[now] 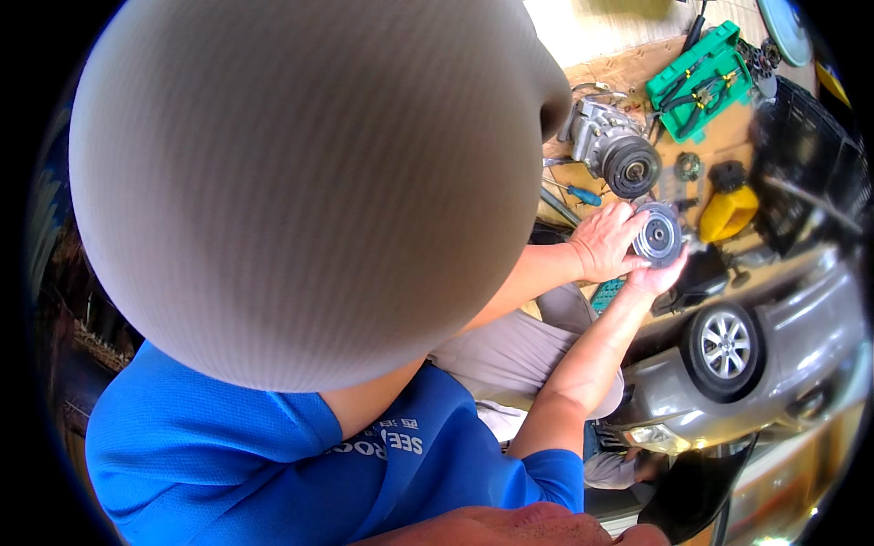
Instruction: The person uses a hammer and a screwdriver to disassemble a circular metal mechanical component, removing several internal plates and parts.
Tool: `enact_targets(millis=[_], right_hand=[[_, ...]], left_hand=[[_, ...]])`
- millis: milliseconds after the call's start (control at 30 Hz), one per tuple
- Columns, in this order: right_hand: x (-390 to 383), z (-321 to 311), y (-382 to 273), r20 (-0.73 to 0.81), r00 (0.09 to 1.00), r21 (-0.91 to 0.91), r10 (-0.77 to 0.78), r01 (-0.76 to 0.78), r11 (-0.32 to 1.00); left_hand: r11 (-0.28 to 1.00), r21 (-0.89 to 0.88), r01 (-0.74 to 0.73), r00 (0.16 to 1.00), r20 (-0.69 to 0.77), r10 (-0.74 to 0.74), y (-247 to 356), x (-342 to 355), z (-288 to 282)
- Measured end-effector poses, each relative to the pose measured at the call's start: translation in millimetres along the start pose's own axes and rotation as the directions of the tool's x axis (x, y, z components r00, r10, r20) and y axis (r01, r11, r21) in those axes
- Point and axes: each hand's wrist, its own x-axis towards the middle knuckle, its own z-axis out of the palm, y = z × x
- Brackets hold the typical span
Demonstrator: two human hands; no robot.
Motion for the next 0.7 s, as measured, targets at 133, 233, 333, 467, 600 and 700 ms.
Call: enact_targets(millis=[133, 233, 333, 467, 600, 700], right_hand=[[-1.5, 1.3, -1.4, 0.039, 0.999, 0.029, 0.014, -0.015, 0.999], [-4.1, 3.6, -1.4, 0.016, 1.0, 0.04, 0.011, -0.012, 0.999], [-4.3, 4.0, -1.0, 0.009, 1.0, 0.035, 0.007, -0.008, 0.999], [-7.1, 19.9, -0.8, -0.024, 1.0, -0.01, 0.015, -0.015, 1.0], [-6.7, 16.7, 0.1, -0.016, 0.999, -0.007, 0.033, -0.033, 0.999], [-7.3, 18.3, 0.4, -0.036, 0.999, -0.02, 0.023, -0.024, 1.0]], left_hand=[[0.999, 0.001, -0.044, 0.999, 0.002, 0.044, -1.9, 0.0, 0.6], [0.998, 0.019, -0.059, 0.998, -0.004, 0.059, -3.3, -1.3, 3.2], [0.997, 0.036, -0.069, 0.997, -0.027, 0.07, -4.7, -2.0, 5.1], [0.998, 0.057, -0.033, 0.996, -0.084, 0.037, -6.2, -1.2, 5.6], [0.998, 0.048, -0.032, 0.995, -0.096, 0.036, -5.1, -0.7, 3.3], [0.999, 0.04, -0.009, 0.998, -0.068, 0.011, -3.5, -0.7, 1.6]])
